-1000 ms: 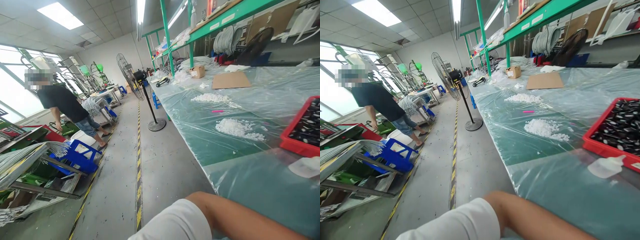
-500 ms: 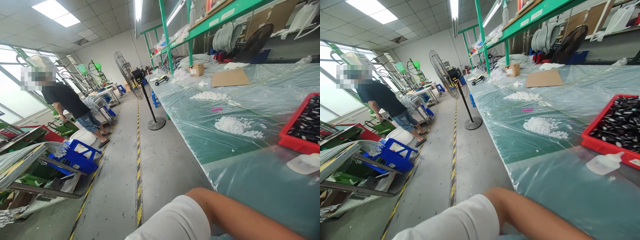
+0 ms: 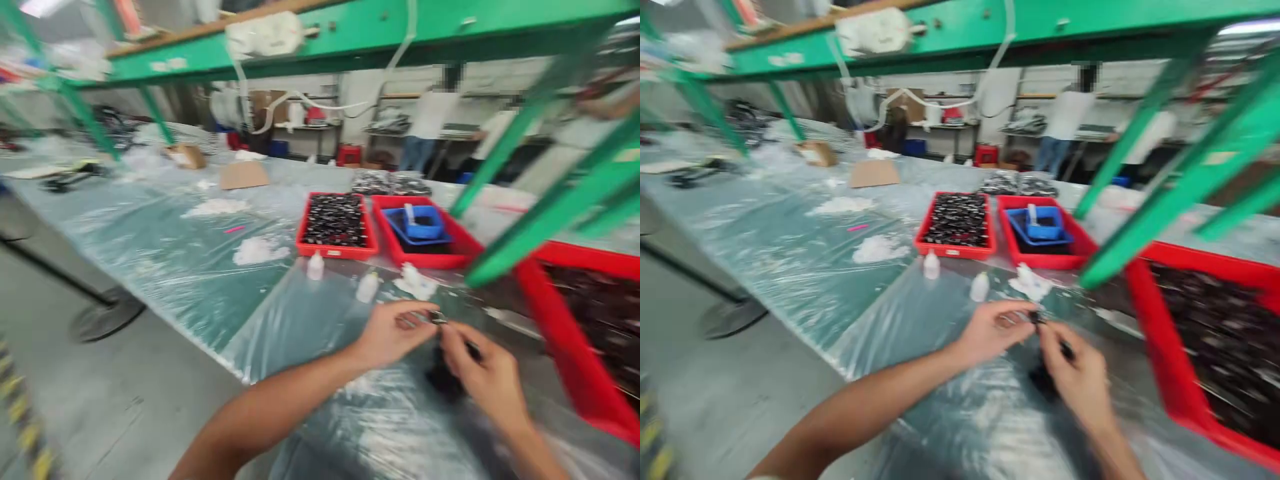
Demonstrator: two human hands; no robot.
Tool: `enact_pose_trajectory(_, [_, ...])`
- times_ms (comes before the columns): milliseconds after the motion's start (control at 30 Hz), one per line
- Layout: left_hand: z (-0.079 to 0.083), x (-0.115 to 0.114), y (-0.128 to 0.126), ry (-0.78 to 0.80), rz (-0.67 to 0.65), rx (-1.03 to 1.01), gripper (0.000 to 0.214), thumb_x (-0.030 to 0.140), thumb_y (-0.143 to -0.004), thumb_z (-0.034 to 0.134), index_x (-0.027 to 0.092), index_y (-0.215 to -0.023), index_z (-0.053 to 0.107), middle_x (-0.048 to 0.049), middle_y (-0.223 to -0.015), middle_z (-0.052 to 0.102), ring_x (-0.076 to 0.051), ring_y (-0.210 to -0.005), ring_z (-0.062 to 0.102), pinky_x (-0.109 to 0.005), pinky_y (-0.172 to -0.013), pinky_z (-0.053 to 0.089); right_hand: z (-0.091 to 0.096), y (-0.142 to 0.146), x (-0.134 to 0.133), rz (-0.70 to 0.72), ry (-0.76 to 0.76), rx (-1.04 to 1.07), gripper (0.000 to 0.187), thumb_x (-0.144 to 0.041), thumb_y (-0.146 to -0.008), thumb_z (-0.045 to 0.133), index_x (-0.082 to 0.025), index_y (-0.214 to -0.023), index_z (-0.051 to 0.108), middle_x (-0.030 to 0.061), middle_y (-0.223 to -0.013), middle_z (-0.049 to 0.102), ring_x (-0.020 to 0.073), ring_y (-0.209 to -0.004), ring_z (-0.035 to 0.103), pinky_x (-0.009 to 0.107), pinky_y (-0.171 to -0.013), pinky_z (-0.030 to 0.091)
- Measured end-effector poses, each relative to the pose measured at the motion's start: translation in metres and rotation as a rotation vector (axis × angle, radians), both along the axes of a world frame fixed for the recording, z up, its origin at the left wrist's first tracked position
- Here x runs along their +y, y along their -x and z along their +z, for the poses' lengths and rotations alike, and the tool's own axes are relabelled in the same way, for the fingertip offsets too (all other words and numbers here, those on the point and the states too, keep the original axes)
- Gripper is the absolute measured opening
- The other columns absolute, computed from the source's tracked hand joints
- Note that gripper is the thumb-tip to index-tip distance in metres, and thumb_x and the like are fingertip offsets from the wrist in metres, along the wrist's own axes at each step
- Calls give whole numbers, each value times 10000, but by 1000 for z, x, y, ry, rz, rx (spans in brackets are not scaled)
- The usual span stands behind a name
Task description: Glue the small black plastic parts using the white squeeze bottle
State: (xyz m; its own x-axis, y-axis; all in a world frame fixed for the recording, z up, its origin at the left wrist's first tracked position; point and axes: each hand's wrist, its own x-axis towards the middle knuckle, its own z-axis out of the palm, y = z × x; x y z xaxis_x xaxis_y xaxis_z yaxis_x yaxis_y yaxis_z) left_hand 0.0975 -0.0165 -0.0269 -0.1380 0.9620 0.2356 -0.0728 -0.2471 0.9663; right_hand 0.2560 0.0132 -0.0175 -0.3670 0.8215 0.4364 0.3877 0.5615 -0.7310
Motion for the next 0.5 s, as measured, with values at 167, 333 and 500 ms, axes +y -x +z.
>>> enact_pose_trajectory(167, [-9,-3,8,-81,55,54,334,290,-831,711,185,-1145,753,-85,-1049,766,-175,-845,700,-256,-705,565,-3,4,7,26,213,85,418,-566,-918,585,-187,-753,646,-29,-536,504,117,-468,441,239,-433,344])
enact_pose_trajectory(333, [-6,-4,7,-106,190,66,174,311,-839,719,173,-943,742,-42,-834,748,-160,-754,689,-262,-713,554,0,20,-6,166,765,412,513,-672,-814,662,-207,-669,499,-82,-502,401,55,-349,306,206,-342,200])
enact_pose_trajectory(500, [-2,-13,5,-186,198,237,147,280,-879,687,200,-991,738,-34,-882,742,-170,-822,683,-286,-780,540,-4,29,-12,249,1299,663,545,-727,-837,570,-189,-748,572,-46,-529,505,69,-333,375,186,-288,158])
